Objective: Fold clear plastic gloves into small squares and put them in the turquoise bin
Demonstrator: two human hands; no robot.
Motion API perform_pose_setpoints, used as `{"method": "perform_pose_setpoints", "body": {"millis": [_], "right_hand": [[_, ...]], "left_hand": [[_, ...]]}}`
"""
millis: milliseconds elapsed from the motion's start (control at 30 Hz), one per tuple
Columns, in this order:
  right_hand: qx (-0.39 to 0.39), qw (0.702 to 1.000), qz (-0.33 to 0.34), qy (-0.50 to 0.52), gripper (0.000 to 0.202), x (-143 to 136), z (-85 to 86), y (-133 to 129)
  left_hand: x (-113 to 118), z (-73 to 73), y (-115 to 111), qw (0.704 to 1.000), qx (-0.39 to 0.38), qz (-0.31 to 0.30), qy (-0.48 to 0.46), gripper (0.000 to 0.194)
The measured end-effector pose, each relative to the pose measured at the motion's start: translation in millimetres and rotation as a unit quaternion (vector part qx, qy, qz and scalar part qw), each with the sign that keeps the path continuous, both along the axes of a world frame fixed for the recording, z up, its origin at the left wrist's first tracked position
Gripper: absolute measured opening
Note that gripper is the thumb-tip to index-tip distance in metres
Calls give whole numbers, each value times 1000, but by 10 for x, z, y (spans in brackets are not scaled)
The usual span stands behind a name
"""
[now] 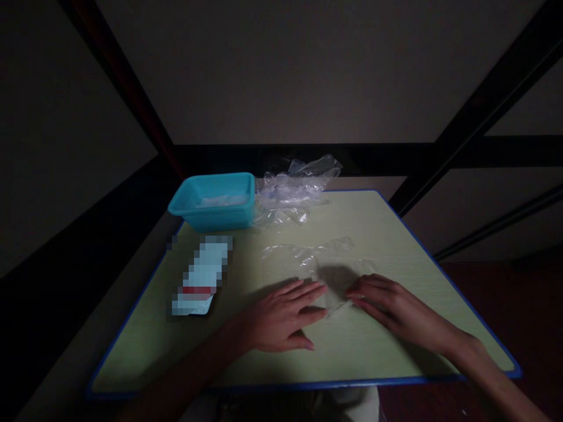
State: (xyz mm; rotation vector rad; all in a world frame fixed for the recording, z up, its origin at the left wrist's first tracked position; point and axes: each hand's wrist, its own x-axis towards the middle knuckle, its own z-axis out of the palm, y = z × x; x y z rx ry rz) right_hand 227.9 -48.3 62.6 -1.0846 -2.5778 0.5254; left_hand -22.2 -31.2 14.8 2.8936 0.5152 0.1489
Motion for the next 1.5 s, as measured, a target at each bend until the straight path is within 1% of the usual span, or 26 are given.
{"method": "perform_pose_setpoints", "body": {"millis": [100,233,400,567,800,900,967,1067,1167,1233,1300,1400,1500], "right_hand": [[-15,1000,-11,16,26,-56,-65,123],[-46,998,-49,17,23,-92,-156,230],[-70,993,-87,26,25,-77,-223,292],[-92,990,-104,21,27,-35,-277,320],[-96,987,-130,23,30,0,-369,340],[-46,990,-134,23,28,3,-375,334],[8,990,-140,25,24,-2,-356,285],[66,988,-135,26,25,-13,-316,114],[91,992,-82,7,29,-21,-310,-129],[104,993,-46,-16,38,-23,-338,-281],[120,992,-24,-40,49,-24,-384,-397],[139,987,-9,-85,59,-29,-457,-490],[144,982,-6,-125,61,-33,-511,-510]], "left_hand": [[-40,-11,-14,1000,-4,7,-3,54],[-85,-11,-24,1000,-16,14,-4,53],[-89,-23,-28,999,-28,14,-9,54],[-79,-28,-26,1000,-21,8,-21,55],[-84,-6,-28,1000,0,6,-29,52],[-90,-3,-28,1000,1,9,-26,52],[-94,-2,-24,1000,-1,8,-29,52],[-90,3,-25,999,-4,-4,-36,54],[-64,12,-49,999,-12,-28,-39,59],[-37,11,-79,998,-20,-41,-34,61],[-11,-1,-109,998,-28,-49,-23,62],[8,-33,-130,998,-39,-48,-4,64],[3,-58,-121,998,-44,-42,0,65]]}}
